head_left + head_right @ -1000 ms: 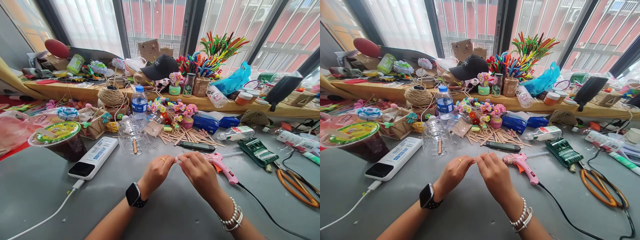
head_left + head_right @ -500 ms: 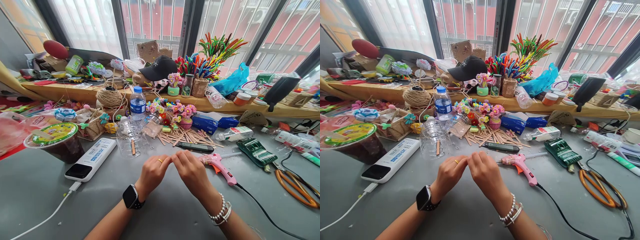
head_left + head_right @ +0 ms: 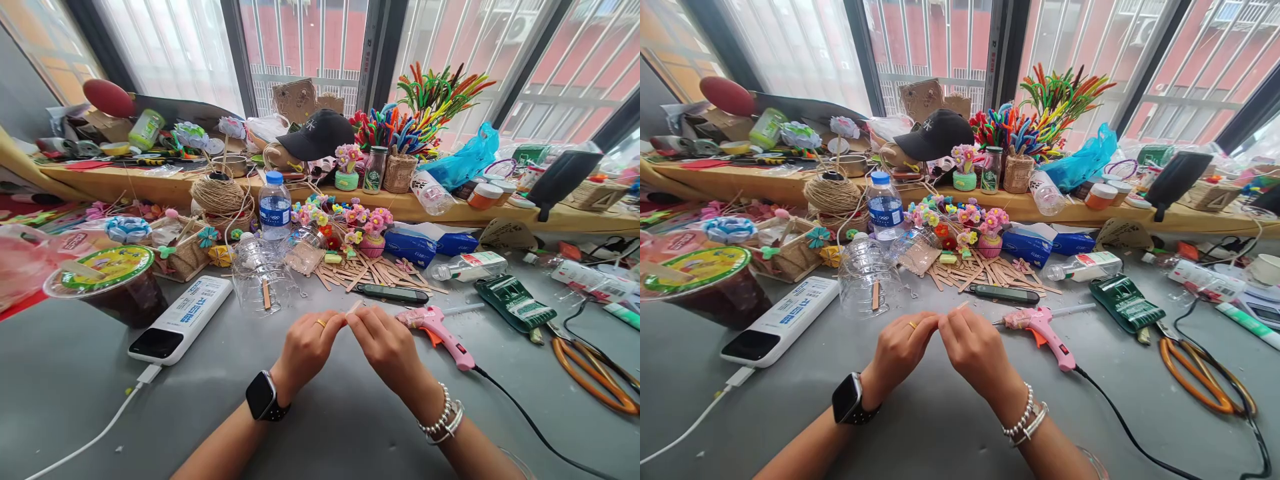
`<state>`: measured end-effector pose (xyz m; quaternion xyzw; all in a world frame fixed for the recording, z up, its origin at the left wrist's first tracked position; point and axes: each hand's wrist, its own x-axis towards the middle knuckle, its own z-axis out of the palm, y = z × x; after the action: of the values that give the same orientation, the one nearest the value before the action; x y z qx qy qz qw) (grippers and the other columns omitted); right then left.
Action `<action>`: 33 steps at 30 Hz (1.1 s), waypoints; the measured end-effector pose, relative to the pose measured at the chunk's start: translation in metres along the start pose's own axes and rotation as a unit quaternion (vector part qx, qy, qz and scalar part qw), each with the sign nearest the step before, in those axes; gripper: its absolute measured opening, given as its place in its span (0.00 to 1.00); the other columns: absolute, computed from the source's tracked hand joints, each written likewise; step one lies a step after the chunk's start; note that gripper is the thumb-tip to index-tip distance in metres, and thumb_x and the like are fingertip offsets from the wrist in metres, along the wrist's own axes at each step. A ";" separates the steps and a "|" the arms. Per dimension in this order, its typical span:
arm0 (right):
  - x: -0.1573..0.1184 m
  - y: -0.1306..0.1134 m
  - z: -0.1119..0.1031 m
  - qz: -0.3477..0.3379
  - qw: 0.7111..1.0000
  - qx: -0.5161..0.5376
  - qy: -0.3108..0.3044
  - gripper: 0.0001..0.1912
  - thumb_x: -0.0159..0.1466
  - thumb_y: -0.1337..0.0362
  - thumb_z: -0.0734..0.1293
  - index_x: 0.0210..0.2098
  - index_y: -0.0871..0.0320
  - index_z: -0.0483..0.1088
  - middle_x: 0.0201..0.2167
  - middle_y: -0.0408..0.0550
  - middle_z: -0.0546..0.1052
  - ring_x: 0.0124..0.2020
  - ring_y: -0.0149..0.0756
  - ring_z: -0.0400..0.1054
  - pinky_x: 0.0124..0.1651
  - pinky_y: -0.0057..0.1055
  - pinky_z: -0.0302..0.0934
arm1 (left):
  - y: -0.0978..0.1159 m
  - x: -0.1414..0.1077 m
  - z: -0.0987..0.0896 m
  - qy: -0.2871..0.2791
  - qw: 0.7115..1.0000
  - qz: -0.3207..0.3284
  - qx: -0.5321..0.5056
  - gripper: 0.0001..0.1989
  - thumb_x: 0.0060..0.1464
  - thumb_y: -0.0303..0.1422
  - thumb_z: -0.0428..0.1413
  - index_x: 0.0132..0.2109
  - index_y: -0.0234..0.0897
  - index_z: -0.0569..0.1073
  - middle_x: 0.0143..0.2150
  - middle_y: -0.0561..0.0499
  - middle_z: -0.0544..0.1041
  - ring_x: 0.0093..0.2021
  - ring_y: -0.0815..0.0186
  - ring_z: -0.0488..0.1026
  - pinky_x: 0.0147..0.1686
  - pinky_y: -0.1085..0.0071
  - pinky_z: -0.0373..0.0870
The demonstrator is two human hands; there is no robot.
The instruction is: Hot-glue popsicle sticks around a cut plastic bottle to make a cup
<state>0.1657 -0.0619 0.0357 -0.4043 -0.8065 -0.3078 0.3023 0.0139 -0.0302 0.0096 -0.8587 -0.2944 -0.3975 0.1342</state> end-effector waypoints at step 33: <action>-0.011 -0.002 0.006 0.041 0.998 0.015 0.048 0.05 0.58 0.74 0.62 0.34 0.63 0.68 0.22 0.44 0.69 0.24 0.30 0.61 0.27 0.28 0.55 | 0.002 0.000 0.001 0.059 0.996 -0.046 -0.049 0.02 0.56 0.27 0.49 0.35 0.36 0.66 0.27 0.52 0.75 0.25 0.69 0.71 0.27 0.75 0.64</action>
<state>0.1681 -0.0632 0.0232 -0.4174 -0.7782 -0.3017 0.3594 0.0157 -0.0315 0.0093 -0.8251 -0.3051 -0.4669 0.0903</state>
